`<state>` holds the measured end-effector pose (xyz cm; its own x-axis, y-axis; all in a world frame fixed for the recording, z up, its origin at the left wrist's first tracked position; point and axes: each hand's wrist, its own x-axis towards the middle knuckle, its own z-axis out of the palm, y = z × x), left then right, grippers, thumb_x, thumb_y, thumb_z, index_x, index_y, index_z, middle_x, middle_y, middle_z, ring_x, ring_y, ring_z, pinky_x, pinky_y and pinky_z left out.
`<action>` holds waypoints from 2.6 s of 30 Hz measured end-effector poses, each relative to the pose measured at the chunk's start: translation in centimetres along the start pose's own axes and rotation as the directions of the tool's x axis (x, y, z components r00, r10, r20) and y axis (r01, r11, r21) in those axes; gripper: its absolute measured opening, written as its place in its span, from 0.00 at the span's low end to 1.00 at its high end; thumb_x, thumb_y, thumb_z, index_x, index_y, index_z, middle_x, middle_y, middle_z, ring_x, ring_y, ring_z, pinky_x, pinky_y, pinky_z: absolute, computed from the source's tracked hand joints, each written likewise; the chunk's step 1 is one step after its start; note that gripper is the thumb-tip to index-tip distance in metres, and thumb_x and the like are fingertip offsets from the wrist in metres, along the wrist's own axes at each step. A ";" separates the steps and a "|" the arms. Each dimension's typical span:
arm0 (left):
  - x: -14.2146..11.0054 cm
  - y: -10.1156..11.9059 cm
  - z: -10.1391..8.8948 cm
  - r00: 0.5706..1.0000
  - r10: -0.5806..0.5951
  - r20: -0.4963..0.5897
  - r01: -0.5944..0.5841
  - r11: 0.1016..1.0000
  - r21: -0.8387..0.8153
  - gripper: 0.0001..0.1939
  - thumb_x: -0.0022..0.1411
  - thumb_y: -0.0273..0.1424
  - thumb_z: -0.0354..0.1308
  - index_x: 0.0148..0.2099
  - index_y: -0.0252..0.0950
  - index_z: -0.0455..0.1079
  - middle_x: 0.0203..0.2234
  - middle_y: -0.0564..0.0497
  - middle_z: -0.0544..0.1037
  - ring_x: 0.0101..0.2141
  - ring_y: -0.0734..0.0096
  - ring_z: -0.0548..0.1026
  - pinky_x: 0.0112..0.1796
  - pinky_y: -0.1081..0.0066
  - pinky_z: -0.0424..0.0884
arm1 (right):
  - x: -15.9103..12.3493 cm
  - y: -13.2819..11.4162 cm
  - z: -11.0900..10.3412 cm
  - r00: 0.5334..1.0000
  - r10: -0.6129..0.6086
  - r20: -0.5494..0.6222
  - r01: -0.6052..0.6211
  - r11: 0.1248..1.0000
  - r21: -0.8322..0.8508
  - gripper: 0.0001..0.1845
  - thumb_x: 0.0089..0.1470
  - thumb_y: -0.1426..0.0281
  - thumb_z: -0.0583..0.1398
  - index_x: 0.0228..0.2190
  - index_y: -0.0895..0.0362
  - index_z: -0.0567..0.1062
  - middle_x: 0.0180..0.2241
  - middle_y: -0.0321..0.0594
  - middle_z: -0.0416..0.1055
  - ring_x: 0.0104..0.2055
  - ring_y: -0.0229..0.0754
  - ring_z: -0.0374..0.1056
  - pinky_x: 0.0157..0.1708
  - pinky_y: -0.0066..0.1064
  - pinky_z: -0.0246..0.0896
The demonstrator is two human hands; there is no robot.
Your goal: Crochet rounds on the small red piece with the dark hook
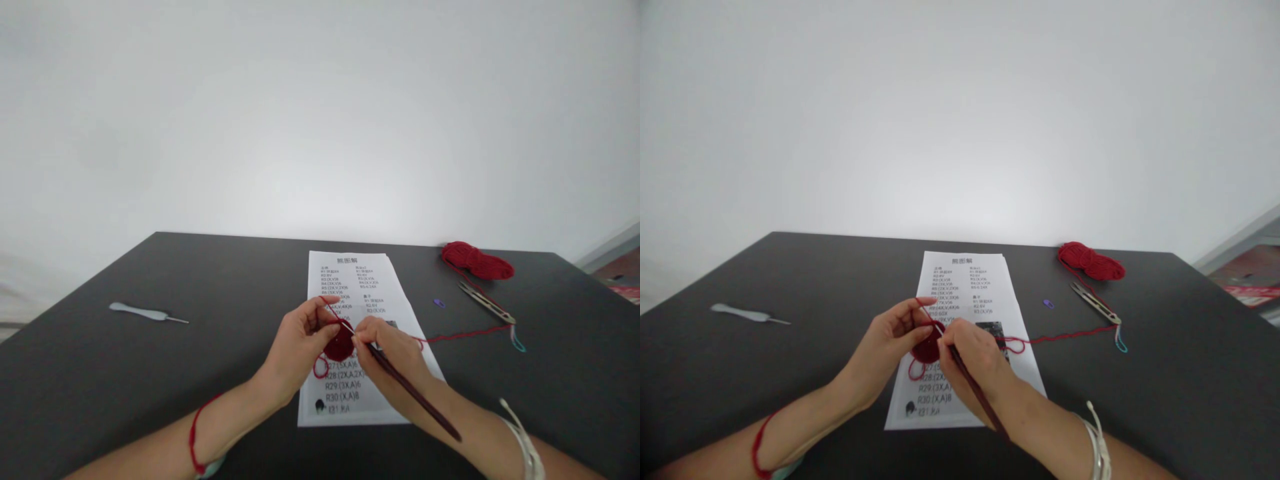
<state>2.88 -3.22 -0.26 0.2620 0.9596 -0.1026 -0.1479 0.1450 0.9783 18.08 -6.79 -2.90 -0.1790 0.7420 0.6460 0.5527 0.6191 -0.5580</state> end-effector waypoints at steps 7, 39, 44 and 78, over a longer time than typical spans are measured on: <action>0.5 -0.4 -0.5 0.969 -0.173 0.178 0.194 0.975 -0.106 0.22 0.45 0.21 0.65 0.46 0.31 0.71 0.20 0.56 0.74 0.21 0.75 0.71 0.28 0.72 0.66 | 0.6 1.6 -0.4 0.915 -0.337 0.224 0.364 0.926 -0.096 0.09 0.62 0.77 0.49 0.31 0.55 0.64 0.25 0.37 0.66 0.27 0.38 0.61 0.25 0.29 0.58; 0.4 -0.1 -1.0 0.958 0.263 0.113 -0.284 0.915 0.285 0.06 0.52 0.21 0.56 0.26 0.36 0.68 0.31 0.51 0.77 0.43 0.66 0.73 0.42 0.70 0.66 | 1.0 0.6 -1.3 0.946 0.281 0.162 -0.322 0.767 0.555 0.08 0.55 0.71 0.58 0.25 0.54 0.65 0.21 0.30 0.63 0.21 0.33 0.57 0.21 0.25 0.53; -0.2 0.0 -0.2 0.991 0.087 0.105 -0.083 0.995 -0.047 0.17 0.50 0.22 0.61 0.44 0.36 0.71 0.22 0.58 0.72 0.28 0.75 0.71 0.33 0.73 0.66 | 0.6 1.1 0.1 0.940 0.299 0.163 -0.323 0.634 0.703 0.08 0.56 0.68 0.58 0.27 0.53 0.64 0.24 0.31 0.63 0.22 0.33 0.58 0.21 0.25 0.55; 1.2 1.3 -2.5 0.852 -0.201 0.483 0.328 0.925 -0.193 0.19 0.44 0.20 0.62 0.41 0.33 0.76 0.26 0.52 0.71 0.25 0.78 0.66 0.27 0.77 0.61 | 1.5 1.3 -2.8 0.934 0.266 0.239 -0.357 0.649 0.671 0.09 0.49 0.68 0.66 0.24 0.55 0.70 0.25 0.34 0.67 0.25 0.35 0.60 0.24 0.28 0.55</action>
<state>0.59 -1.25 0.43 0.7133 0.6725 -0.1973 -0.2354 0.4951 0.8364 20.79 -5.56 -1.24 -0.2151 0.9191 0.3302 -0.1238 0.3097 -0.9427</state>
